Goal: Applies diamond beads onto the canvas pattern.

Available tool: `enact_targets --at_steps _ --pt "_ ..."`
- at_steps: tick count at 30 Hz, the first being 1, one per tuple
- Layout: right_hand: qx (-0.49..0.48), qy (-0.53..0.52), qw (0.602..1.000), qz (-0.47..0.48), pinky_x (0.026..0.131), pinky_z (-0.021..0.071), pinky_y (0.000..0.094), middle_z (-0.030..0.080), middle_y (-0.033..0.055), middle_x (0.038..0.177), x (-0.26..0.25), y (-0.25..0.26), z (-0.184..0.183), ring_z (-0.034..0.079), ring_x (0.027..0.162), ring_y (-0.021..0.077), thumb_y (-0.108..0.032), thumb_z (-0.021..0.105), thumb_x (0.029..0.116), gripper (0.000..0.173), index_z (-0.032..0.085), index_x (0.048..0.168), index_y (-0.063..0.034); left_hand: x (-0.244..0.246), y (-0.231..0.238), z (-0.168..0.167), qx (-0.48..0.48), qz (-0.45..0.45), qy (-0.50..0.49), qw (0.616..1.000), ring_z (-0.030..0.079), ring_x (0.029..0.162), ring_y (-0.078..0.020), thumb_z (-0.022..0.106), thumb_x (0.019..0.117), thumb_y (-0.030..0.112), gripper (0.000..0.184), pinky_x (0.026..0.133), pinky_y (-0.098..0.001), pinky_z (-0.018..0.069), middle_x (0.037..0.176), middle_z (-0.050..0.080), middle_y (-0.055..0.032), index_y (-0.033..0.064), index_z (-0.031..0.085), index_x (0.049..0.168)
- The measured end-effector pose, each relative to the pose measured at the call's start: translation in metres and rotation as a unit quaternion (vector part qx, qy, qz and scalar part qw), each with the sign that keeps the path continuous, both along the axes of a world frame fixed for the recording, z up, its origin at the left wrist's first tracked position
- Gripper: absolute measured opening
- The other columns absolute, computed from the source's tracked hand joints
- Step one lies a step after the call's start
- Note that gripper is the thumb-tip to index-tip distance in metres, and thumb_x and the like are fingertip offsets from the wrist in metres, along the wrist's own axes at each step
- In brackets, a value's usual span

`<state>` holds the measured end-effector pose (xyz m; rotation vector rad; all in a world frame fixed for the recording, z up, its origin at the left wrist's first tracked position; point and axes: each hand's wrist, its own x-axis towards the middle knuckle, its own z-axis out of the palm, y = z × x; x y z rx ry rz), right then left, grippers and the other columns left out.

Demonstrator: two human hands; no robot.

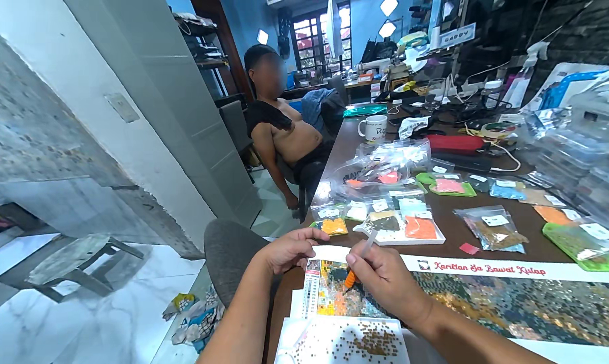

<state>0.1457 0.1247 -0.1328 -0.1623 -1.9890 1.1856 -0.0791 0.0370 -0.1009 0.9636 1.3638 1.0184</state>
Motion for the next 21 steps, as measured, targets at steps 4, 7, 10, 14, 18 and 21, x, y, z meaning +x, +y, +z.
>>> enact_targets --at_steps 4,7,10,14,18,21 --pt "0.006 0.004 1.0 -0.017 0.054 0.0414 0.0122 0.052 -0.0086 0.064 -0.0003 0.0003 -0.0009 0.048 0.057 -0.0054 -0.026 0.05 0.1041 0.03 0.063 0.083 -0.0109 -0.0002 0.0 0.0001 0.003 0.001 -0.01 1.0 0.066 0.064 -0.0053 0.045 0.089 -0.002 0.035 0.057 -0.0194 0.0547 0.085 0.072 -0.0025 0.0086 0.059 0.12" --pt "0.015 0.009 0.999 -0.031 0.054 0.0417 0.0122 0.052 -0.0086 0.064 -0.0004 0.0007 -0.0009 0.049 0.057 -0.0054 -0.026 0.049 0.104 0.03 0.063 0.082 -0.0113 -0.0015 0.0003 -0.0003 0.003 -0.006 -0.008 1.0 0.066 0.063 -0.0047 0.045 0.0892 -0.001 0.035 0.056 -0.0188 0.0541 0.085 0.071 -0.0023 0.0091 0.059 0.12" --pt "0.015 0.009 0.999 -0.039 0.054 0.0422 0.0123 0.052 -0.0083 0.065 -0.0006 0.0011 -0.001 0.049 0.057 -0.0052 -0.026 0.049 0.1037 0.029 0.062 0.081 -0.0119 -0.0019 0.0004 -0.0002 0.004 -0.009 -0.008 1.0 0.066 0.063 -0.0048 0.045 0.0895 -0.001 0.035 0.056 -0.019 0.0544 0.085 0.072 -0.0024 0.0088 0.059 0.12" --pt "0.006 0.011 0.999 -0.042 0.054 0.0432 0.0126 0.052 -0.0082 0.064 -0.0009 0.0011 -0.001 0.05 0.057 -0.0047 -0.026 0.05 0.1036 0.03 0.061 0.08 -0.0121 -0.0014 0.0002 0.0005 0.0 -0.01 -0.005 1.0 0.066 0.063 -0.005 0.045 0.0899 -0.001 0.035 0.056 -0.0192 0.0545 0.084 0.072 -0.0024 0.0088 0.059 0.12" --pt "-0.009 0.01 0.999 -0.04 0.054 0.0442 0.013 0.054 -0.008 0.065 -0.0002 0.0006 0.0001 0.051 0.057 -0.0044 -0.025 0.05 0.103 0.028 0.063 0.081 -0.0115 0.0002 -0.0004 0.0025 0.0 -0.009 0.009 1.0 0.065 0.063 -0.0044 0.044 0.09 0.0 0.036 0.057 -0.0189 0.0539 0.084 0.071 -0.0014 0.0085 0.058 0.122" --pt "-0.009 0.009 0.999 -0.048 0.053 0.0423 0.0126 0.052 -0.0089 0.064 -0.0003 0.0009 0.0001 0.049 0.056 -0.0049 -0.026 0.05 0.1027 0.028 0.062 0.08 -0.0127 -0.0009 -0.0003 0.0024 0.0 -0.013 0.0 1.0 0.067 0.064 -0.0049 0.043 0.0897 0.0 0.036 0.058 -0.019 0.055 0.085 0.072 -0.002 0.0089 0.059 0.121"
